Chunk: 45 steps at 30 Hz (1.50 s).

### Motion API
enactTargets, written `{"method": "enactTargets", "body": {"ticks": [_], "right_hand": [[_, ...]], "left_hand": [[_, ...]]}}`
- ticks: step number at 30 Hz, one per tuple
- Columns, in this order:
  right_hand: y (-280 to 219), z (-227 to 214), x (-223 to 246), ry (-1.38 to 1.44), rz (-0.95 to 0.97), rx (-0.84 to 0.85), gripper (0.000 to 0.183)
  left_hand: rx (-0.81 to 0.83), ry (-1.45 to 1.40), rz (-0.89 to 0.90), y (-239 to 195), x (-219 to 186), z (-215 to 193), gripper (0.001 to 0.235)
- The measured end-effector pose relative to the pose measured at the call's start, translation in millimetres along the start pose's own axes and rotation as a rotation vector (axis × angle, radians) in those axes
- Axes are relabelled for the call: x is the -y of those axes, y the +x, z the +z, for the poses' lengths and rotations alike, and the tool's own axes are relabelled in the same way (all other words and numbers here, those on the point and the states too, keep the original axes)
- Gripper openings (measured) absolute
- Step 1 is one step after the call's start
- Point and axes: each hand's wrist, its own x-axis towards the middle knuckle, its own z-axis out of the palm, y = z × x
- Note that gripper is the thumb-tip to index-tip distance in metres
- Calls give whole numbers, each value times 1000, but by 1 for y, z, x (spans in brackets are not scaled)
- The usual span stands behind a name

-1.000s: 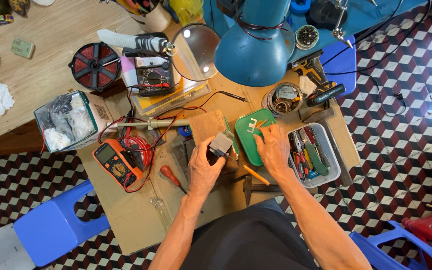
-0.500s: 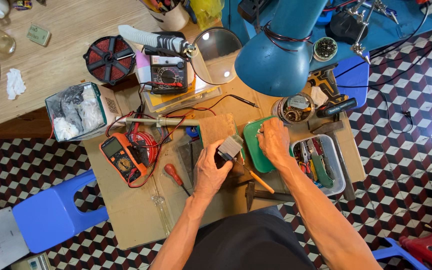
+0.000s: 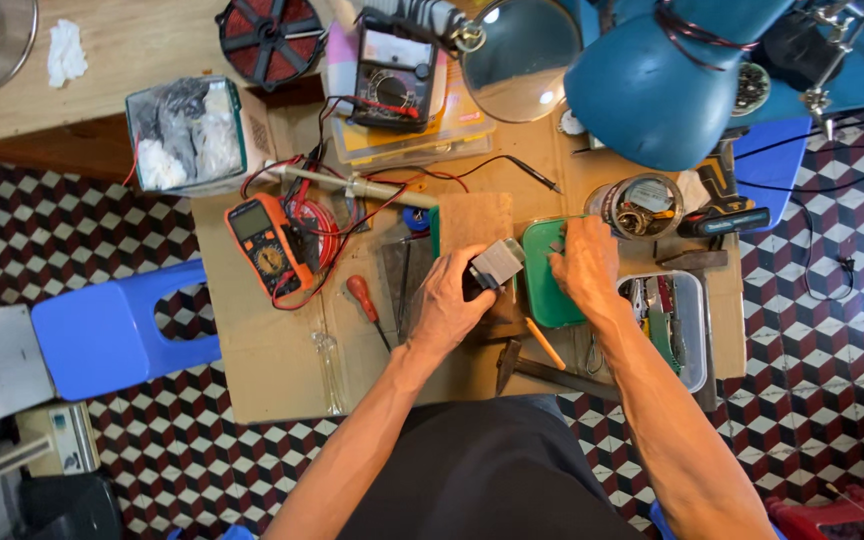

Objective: The person works on a small electrical component, likely a motor or switch, using a hammer, screwdriver, and pliers. They repeatedly tap, pry, and adjust parts of the component while it rests on a wooden block on a cluttered workbench.

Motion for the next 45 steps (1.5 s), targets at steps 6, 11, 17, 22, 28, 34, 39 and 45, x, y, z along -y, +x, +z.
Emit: {"method": "enactTargets", "body": {"ticks": [6, 11, 17, 22, 28, 34, 39, 45], "right_hand": [[-9, -18, 12, 151, -13, -17, 20], [-30, -64, 51, 827, 400, 36, 15], [-59, -118, 106, 927, 314, -15, 22], [-72, -119, 125, 935, 270, 46, 30], [-65, -89, 99, 1107, 302, -13, 29], [-55, -53, 43, 1234, 430, 38, 32], [-40, -29, 19, 1112, 487, 62, 34], [-47, -59, 44, 451, 263, -24, 34]], "left_hand": [[-7, -27, 27, -2, 3, 3, 56], [57, -14, -30, -2, 4, 0, 58], [48, -91, -35, -4, -2, -13, 67], [-91, -138, -123, -27, -13, -32, 59], [-103, -251, -111, -45, -22, -28, 45], [-30, -237, -226, -44, -13, -28, 45], [-33, -234, -197, -40, -4, -37, 45], [-72, -68, -132, -27, 1, -35, 48]]}}
